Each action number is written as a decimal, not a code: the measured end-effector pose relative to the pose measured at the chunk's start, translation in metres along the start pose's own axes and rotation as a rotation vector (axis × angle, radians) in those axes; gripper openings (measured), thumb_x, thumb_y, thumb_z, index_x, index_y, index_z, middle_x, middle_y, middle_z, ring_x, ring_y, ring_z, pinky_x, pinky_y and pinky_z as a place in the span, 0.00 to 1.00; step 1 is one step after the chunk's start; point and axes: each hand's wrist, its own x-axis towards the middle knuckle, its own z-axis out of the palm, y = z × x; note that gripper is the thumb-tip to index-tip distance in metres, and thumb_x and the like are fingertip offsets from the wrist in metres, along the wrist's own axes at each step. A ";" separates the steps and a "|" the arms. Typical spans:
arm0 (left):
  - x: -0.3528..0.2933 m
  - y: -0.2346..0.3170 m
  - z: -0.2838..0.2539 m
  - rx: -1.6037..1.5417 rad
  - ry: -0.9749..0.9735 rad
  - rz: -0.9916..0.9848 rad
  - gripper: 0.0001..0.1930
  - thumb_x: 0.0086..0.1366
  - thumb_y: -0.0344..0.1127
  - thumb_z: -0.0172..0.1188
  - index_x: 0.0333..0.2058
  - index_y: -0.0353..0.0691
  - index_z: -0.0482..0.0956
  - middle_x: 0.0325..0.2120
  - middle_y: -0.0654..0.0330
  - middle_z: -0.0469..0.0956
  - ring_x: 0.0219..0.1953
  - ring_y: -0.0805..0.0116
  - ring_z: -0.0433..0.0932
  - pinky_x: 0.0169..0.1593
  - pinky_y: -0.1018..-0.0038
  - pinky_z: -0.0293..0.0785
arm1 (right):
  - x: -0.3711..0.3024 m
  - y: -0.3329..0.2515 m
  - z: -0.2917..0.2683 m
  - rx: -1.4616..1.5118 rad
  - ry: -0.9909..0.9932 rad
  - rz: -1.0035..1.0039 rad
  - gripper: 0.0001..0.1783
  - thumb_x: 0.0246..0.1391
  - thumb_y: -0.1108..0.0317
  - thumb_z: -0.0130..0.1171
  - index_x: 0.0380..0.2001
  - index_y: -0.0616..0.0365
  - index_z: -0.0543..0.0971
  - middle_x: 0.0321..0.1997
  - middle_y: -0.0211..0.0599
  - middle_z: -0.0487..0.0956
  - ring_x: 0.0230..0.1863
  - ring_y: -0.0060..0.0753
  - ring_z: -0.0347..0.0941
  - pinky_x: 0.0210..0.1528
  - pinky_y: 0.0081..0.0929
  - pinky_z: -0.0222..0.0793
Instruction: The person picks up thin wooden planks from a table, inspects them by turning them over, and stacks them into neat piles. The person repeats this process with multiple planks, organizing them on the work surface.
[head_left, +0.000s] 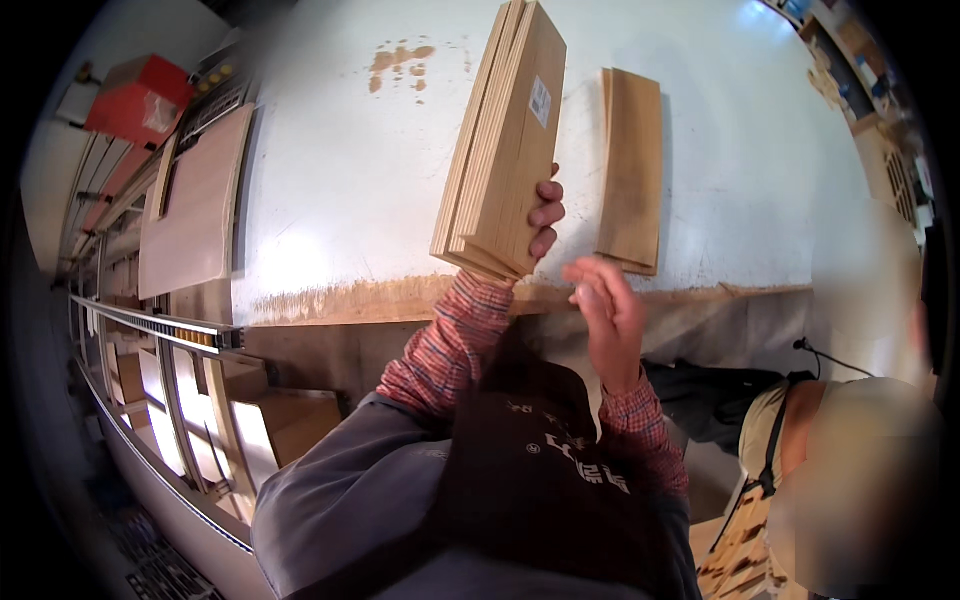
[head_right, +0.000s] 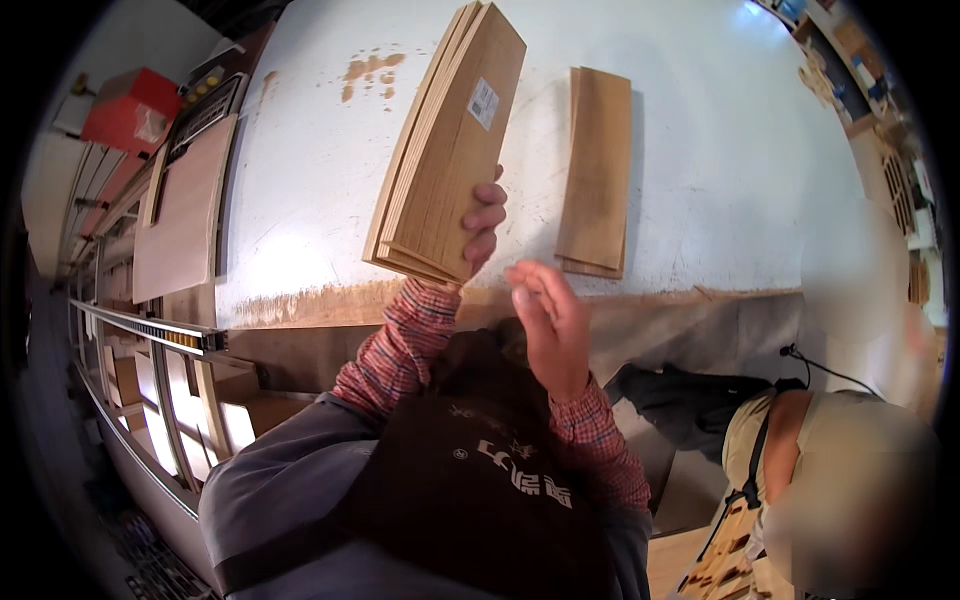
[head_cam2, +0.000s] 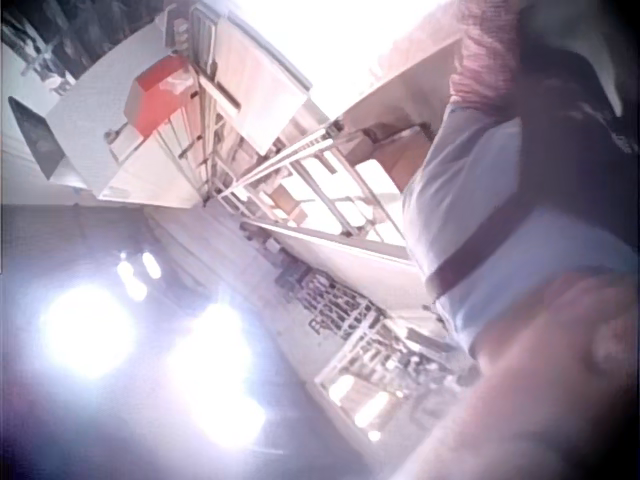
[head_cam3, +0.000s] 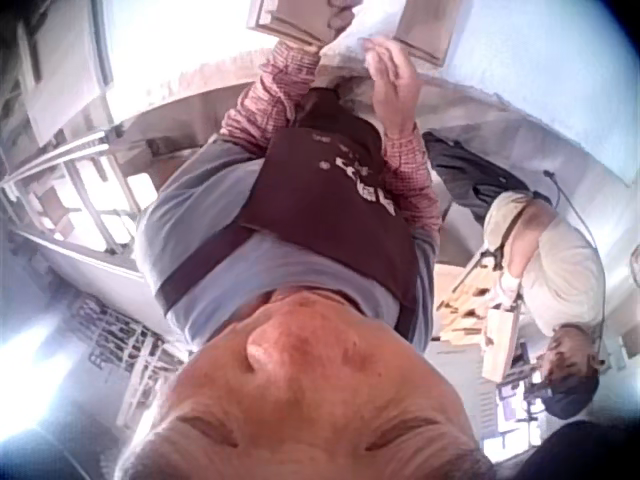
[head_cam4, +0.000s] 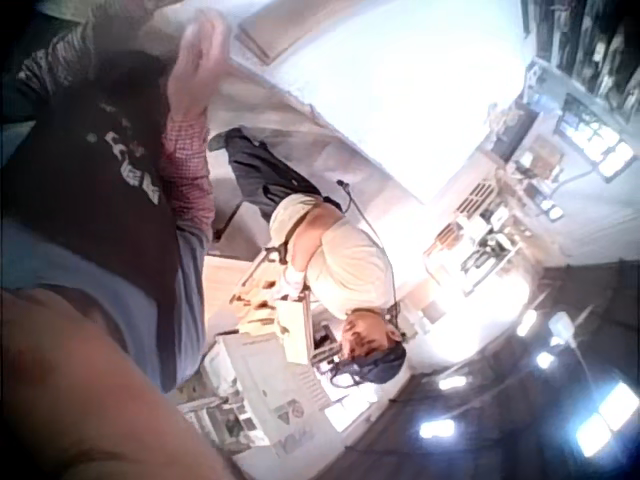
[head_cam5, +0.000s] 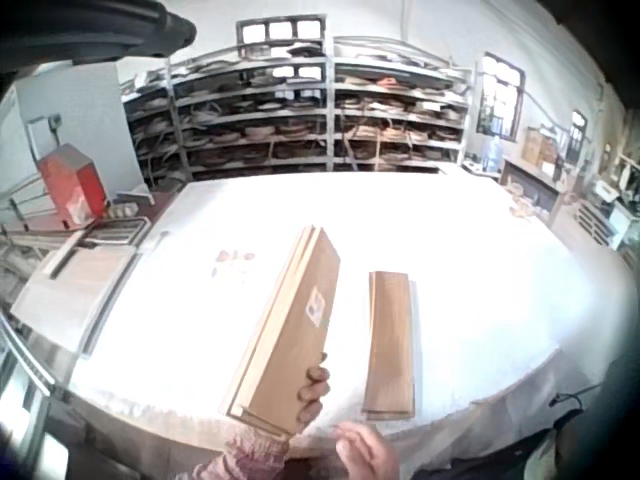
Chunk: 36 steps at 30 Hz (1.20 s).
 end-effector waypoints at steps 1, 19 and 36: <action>-0.004 0.001 -0.002 -0.063 -0.051 0.015 0.38 0.72 0.57 0.49 0.65 0.27 0.59 0.46 0.48 0.69 0.39 0.56 0.72 0.29 0.59 0.77 | -0.005 -0.001 0.004 -0.005 -0.044 0.018 0.18 0.69 0.70 0.54 0.57 0.68 0.72 0.55 0.49 0.80 0.58 0.34 0.75 0.61 0.29 0.69; -0.076 -0.070 0.015 -0.442 -0.532 -0.268 0.43 0.72 0.57 0.52 0.71 0.29 0.48 0.48 0.43 0.65 0.41 0.47 0.77 0.40 0.47 0.85 | 0.081 -0.051 0.044 0.454 -0.324 0.275 0.30 0.70 0.42 0.49 0.55 0.59 0.75 0.44 0.30 0.83 0.17 0.07 0.68 0.13 0.09 0.57; -0.152 -0.033 0.043 1.032 0.563 0.234 0.40 0.73 0.62 0.50 0.66 0.30 0.61 0.57 0.44 0.73 0.51 0.56 0.78 0.46 0.66 0.81 | 0.078 -0.039 -0.004 0.486 0.295 -0.051 0.26 0.66 0.55 0.56 0.60 0.59 0.73 0.57 0.36 0.79 0.57 0.34 0.76 0.58 0.36 0.74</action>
